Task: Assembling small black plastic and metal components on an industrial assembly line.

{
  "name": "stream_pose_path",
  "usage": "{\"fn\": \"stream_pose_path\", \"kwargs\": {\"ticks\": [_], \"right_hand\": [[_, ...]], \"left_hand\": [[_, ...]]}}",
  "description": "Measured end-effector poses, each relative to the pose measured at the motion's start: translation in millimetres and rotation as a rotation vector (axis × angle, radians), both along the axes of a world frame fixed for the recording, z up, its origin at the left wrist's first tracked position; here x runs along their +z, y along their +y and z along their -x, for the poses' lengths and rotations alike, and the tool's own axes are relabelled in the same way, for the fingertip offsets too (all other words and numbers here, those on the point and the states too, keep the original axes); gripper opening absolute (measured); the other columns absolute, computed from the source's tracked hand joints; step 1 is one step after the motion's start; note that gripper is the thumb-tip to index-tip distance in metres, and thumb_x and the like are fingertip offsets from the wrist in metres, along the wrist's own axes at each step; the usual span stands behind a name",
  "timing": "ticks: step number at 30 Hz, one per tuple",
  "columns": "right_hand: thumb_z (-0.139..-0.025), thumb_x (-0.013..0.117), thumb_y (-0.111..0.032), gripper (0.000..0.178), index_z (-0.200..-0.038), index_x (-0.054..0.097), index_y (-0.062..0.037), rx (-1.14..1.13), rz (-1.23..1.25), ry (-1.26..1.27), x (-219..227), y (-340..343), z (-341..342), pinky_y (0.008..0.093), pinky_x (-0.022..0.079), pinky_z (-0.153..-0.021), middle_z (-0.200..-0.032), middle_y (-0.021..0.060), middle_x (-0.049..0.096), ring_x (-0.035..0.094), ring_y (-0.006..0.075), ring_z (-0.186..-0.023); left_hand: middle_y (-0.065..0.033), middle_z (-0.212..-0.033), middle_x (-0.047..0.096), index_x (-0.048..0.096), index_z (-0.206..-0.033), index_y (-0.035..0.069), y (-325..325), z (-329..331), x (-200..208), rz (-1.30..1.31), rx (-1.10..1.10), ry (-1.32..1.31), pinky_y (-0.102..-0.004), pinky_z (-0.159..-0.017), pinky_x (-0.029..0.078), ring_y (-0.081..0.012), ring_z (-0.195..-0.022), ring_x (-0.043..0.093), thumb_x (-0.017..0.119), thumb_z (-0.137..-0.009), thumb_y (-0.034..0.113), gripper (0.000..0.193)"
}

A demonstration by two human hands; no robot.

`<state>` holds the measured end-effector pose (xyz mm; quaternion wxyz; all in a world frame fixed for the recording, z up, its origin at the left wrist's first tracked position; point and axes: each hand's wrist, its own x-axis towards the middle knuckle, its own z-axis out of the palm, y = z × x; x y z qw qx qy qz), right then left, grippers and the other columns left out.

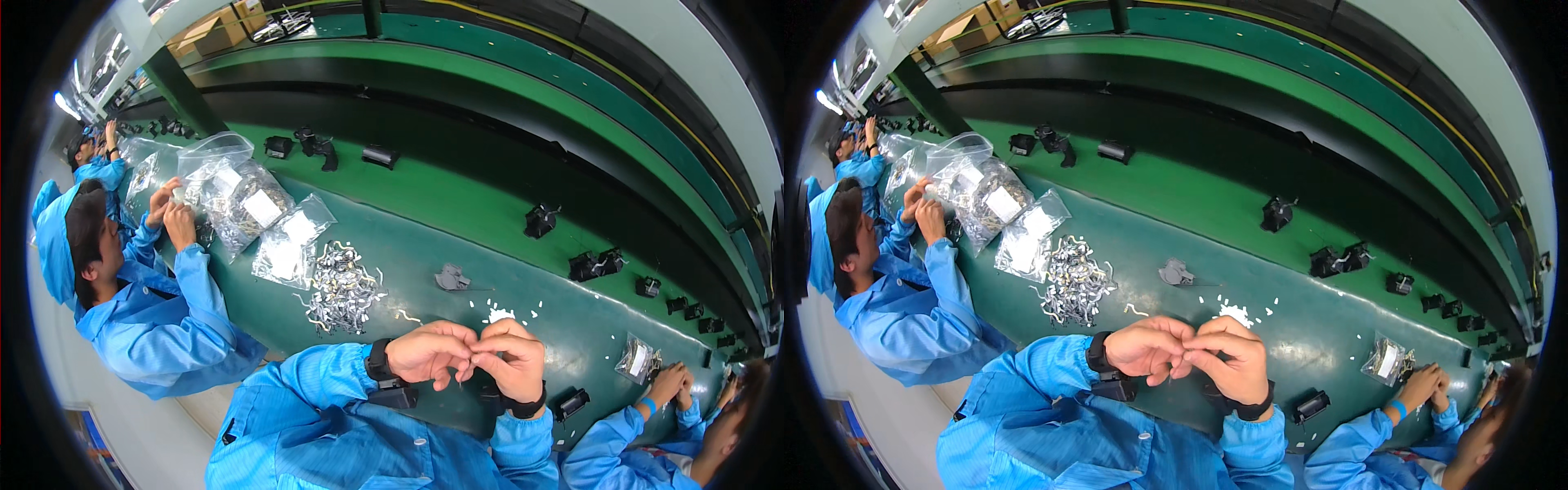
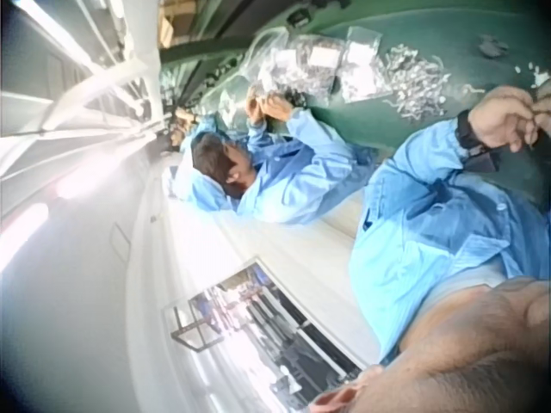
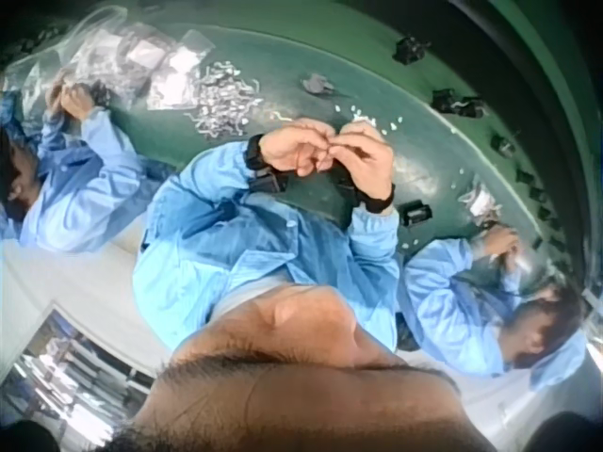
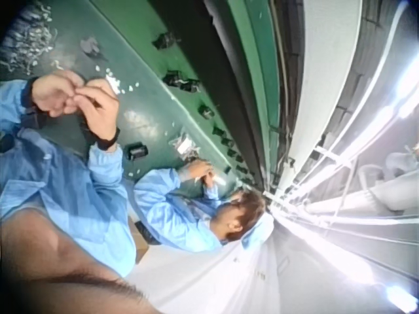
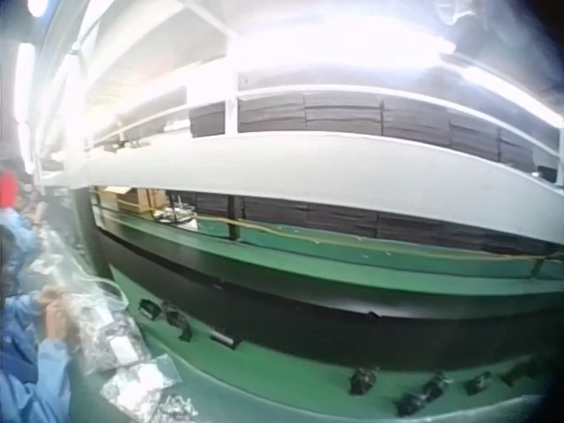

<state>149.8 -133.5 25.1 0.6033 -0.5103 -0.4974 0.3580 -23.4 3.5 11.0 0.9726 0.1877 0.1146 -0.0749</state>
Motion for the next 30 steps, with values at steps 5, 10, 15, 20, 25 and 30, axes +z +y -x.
{"fn": "stream_pose_path", "kwargs": {"ticks": [5, 10, 15, 20, 25, 30], "right_hand": [[-0.103, 0.063, -0.01, 0.009, -0.107, 0.062, -0.0015, -0.309, -0.038, 0.566, -5, -1, -4, 0.0252, 0.045, -0.058, -0.091, 0.0052, 0.064, 0.059, 0.0129, -0.074], [-0.108, 0.057, -0.017, 0.013, -0.109, 0.059, -0.0045, -0.504, -0.006, 0.591, -9, 1, -10, 0.0229, 0.043, -0.052, -0.095, 0.0061, 0.064, 0.059, 0.0102, -0.072], [-0.106, 0.059, -0.014, 0.012, -0.112, 0.056, -0.0035, -0.547, -0.047, 0.347, -6, 5, 9, 0.0233, 0.051, -0.054, -0.106, 0.0121, 0.065, 0.063, 0.0126, -0.079], [-0.103, 0.063, -0.008, 0.015, -0.115, 0.056, -0.0023, -0.41, -0.068, 0.33, -9, 2, 28, 0.0244, 0.051, -0.056, -0.108, 0.0174, 0.07, 0.063, 0.0131, -0.078], [-0.1, 0.065, -0.001, 0.011, -0.11, 0.06, 0.0005, -0.253, -0.038, 0.569, -4, 0, 21, 0.0257, 0.052, -0.055, -0.097, 0.0172, 0.07, 0.063, 0.0138, -0.07], [-0.092, 0.068, 0.009, 0.012, -0.1, 0.062, 0.0022, -0.12, -0.067, 0.635, 7, -15, -11, 0.0262, 0.058, -0.054, -0.094, 0.0136, 0.069, 0.065, 0.014, -0.073]], "left_hand": [[-0.0131, -0.097, 0.066, 0.06, -0.116, 0.002, 6, -4, 21, -0.848, 0.4, 0.125, -0.0291, -0.064, 0.053, -0.0259, -0.089, 0.066, 0.069, -0.098, 0.014, 0.023], [-0.0187, -0.128, 0.059, 0.061, -0.123, -0.001, 30, -10, -7, -1.986, 0.72, 0.409, -0.0469, -0.103, 0.045, -0.0394, -0.121, 0.053, 0.076, -0.093, 0.02, 0.04], [-0.0187, -0.14, 0.052, 0.067, -0.114, 0.004, 20, -15, -14, -1.993, 0.624, 0.143, -0.0479, -0.109, 0.042, -0.0429, -0.124, 0.053, 0.075, -0.093, 0.018, 0.027], [-0.023, -0.151, 0.045, 0.067, -0.113, 0.004, -3, -22, -2, -1.781, 0.657, -0.315, -0.0408, -0.099, 0.055, -0.0361, -0.13, 0.059, 0.079, -0.081, -0.004, 0.035], [-0.023, -0.144, 0.055, 0.055, -0.127, 0.006, 7, -11, 8, -1.622, 0.666, -0.275, -0.0475, -0.11, 0.045, -0.0383, -0.131, 0.056, 0.081, -0.075, -0.001, 0.059], [-0.0222, -0.147, 0.053, 0.05, -0.137, 0.005, 19, -8, 2, -1.489, 0.632, -0.339, -0.0512, -0.12, 0.034, -0.0393, -0.144, 0.045, 0.075, -0.073, -0.007, 0.069]]}}
